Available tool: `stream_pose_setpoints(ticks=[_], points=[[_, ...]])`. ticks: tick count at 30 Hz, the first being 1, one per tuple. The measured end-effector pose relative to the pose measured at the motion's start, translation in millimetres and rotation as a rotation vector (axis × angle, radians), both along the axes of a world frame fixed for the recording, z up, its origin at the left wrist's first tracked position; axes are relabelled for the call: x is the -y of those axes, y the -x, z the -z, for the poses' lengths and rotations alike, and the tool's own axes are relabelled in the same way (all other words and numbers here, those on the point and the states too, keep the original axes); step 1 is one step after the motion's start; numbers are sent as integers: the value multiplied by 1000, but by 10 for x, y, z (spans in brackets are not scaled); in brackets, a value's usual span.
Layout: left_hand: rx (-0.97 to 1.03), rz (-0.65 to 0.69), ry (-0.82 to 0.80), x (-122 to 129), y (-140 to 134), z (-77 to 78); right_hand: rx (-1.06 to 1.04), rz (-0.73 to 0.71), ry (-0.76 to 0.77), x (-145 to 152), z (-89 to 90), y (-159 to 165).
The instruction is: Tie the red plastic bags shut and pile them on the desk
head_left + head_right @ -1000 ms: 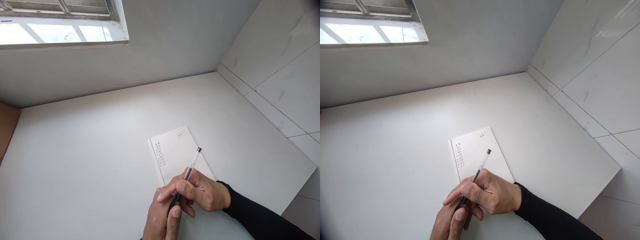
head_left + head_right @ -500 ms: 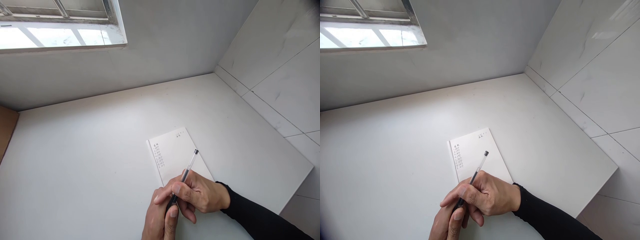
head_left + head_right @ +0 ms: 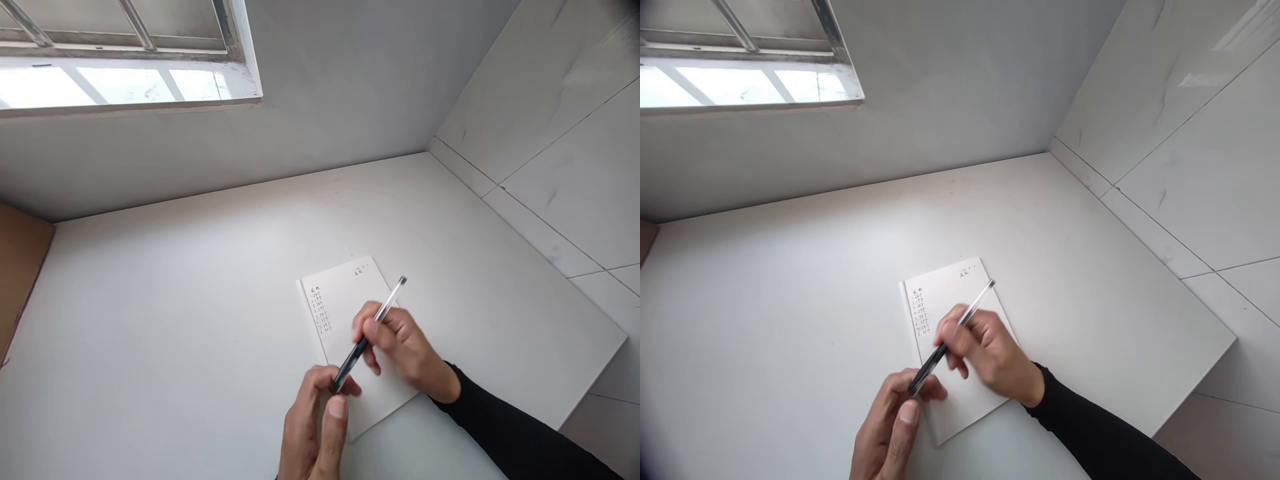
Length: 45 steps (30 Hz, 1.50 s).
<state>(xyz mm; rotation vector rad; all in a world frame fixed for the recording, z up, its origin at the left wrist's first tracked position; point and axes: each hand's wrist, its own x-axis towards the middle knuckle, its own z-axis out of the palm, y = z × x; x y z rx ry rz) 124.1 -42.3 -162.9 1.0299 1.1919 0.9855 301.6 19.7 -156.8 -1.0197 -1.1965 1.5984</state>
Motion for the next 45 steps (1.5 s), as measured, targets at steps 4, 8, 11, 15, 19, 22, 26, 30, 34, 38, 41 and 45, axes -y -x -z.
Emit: stream_pose_setpoints(ticks=[4,8,11,15,19,22,26,30,34,38,41,45], points=[[492,-125,136,-160,123,-14,296,390,-29,-144,-33,-266],[993,-205,418,-343,246,-61,911,534,-53,-321,10,-639],[1083,-227,484,-386,277,-71,1178,462,-20,-378,88,-798],[1085,-228,485,-372,264,-71,1256,398,3,-355,129,-803],[1072,-253,497,-365,239,-106,1265,391,19,-333,113,-778],[1080,-262,488,-362,231,-112,1263,386,37,-347,110,-797],[1045,-193,420,-350,239,-59,1161,505,-66,-322,43,-711],[865,-153,348,-345,232,-5,951,504,-303,-130,-102,-350],[734,-104,316,-340,200,3,712,201,-522,116,-159,81],[567,-62,248,-315,175,-3,628,94,-594,223,-143,284],[418,-30,185,-282,166,17,606,94,-589,225,-141,297],[298,-35,126,-253,155,54,611,94,-591,212,-148,270]])
